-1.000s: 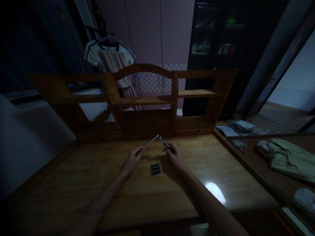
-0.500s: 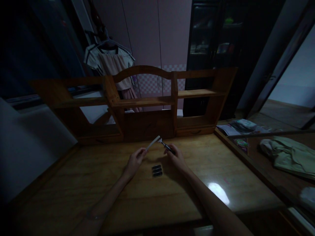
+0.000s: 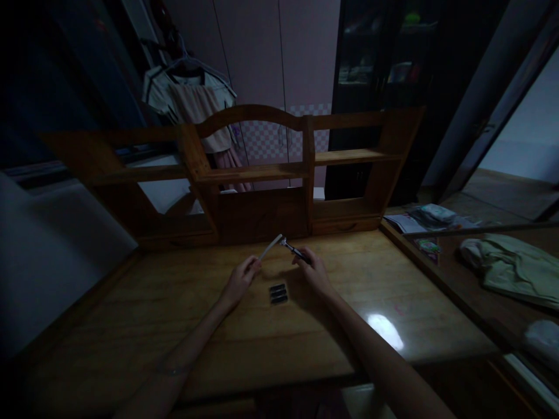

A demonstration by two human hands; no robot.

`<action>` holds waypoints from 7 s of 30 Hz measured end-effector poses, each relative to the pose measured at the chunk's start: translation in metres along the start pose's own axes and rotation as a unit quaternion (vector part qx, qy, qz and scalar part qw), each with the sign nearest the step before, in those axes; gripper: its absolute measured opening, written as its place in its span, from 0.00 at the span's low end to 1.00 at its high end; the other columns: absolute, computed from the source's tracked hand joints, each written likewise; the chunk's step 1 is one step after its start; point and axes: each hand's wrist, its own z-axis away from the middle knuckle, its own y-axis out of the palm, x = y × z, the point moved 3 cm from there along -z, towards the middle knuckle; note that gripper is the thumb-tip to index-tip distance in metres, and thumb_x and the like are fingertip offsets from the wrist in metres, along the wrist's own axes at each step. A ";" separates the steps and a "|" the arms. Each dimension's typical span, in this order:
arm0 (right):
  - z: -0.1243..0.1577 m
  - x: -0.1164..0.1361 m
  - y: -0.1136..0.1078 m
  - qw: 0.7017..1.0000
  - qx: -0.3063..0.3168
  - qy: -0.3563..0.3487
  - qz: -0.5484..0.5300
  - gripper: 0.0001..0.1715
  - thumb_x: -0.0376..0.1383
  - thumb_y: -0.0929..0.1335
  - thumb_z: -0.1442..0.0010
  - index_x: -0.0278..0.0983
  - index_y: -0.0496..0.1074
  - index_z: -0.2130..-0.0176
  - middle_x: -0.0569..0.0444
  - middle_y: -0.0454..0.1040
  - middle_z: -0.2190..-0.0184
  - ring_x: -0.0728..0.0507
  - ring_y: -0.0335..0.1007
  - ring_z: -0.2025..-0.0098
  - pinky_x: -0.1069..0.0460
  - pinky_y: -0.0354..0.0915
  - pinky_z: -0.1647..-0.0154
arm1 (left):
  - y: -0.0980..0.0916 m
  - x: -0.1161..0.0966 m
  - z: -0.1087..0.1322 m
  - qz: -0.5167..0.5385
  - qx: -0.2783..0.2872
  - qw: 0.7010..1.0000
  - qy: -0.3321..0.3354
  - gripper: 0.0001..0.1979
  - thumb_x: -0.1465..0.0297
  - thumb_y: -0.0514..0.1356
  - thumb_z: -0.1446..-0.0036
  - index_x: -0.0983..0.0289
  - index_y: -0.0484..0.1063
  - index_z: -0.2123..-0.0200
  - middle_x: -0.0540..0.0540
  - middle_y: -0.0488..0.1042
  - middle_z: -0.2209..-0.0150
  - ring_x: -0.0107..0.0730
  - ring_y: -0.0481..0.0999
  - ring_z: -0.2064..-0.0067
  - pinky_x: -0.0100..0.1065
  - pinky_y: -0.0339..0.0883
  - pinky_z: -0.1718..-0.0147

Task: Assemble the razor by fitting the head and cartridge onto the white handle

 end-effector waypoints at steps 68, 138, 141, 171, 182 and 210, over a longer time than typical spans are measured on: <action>0.000 0.004 0.007 0.995 -0.001 0.051 -0.087 0.09 0.36 0.63 0.48 0.38 0.68 0.64 0.57 0.65 0.75 0.46 0.61 0.70 0.52 0.59 0.65 | -0.001 -0.012 0.002 0.017 -0.017 0.999 0.023 0.16 0.58 0.51 0.39 0.64 0.68 0.68 0.49 0.66 0.73 0.27 0.64 0.71 0.27 0.55 0.72; 0.003 0.005 0.011 0.991 0.020 0.046 -0.124 0.08 0.35 0.65 0.46 0.39 0.66 0.63 0.58 0.64 0.74 0.47 0.60 0.71 0.53 0.56 0.70 | -0.004 -0.001 0.000 -0.032 -0.070 0.997 0.001 0.17 0.57 0.51 0.39 0.64 0.72 0.63 0.51 0.71 0.72 0.29 0.69 0.70 0.27 0.58 0.71; 0.003 0.001 0.010 0.992 0.015 0.047 -0.119 0.07 0.35 0.65 0.46 0.38 0.66 0.63 0.58 0.64 0.74 0.48 0.60 0.71 0.53 0.55 0.71 | -0.004 -0.004 0.000 -0.023 -0.049 0.998 0.014 0.17 0.58 0.50 0.39 0.63 0.71 0.64 0.51 0.71 0.70 0.29 0.69 0.69 0.27 0.58 0.70; 0.002 -0.003 0.009 0.996 0.015 0.033 -0.083 0.05 0.35 0.64 0.47 0.39 0.67 0.66 0.58 0.65 0.74 0.47 0.60 0.71 0.53 0.56 0.71 | -0.005 -0.007 0.000 -0.010 -0.051 0.999 0.003 0.18 0.56 0.50 0.40 0.64 0.71 0.65 0.51 0.70 0.72 0.29 0.67 0.70 0.27 0.58 0.71; 0.002 0.000 0.008 0.996 0.008 0.033 -0.086 0.06 0.35 0.64 0.48 0.39 0.67 0.66 0.58 0.65 0.74 0.47 0.60 0.71 0.53 0.56 0.70 | -0.005 -0.011 0.000 0.013 -0.032 0.999 0.010 0.17 0.57 0.50 0.40 0.64 0.69 0.67 0.50 0.69 0.71 0.29 0.67 0.69 0.27 0.58 0.70; 0.001 -0.004 0.007 0.995 0.030 0.029 -0.085 0.08 0.34 0.64 0.46 0.38 0.68 0.63 0.58 0.65 0.75 0.47 0.60 0.71 0.53 0.55 0.70 | -0.006 -0.008 0.001 -0.006 -0.039 0.999 0.010 0.18 0.57 0.50 0.39 0.64 0.70 0.66 0.50 0.69 0.72 0.28 0.66 0.71 0.26 0.56 0.71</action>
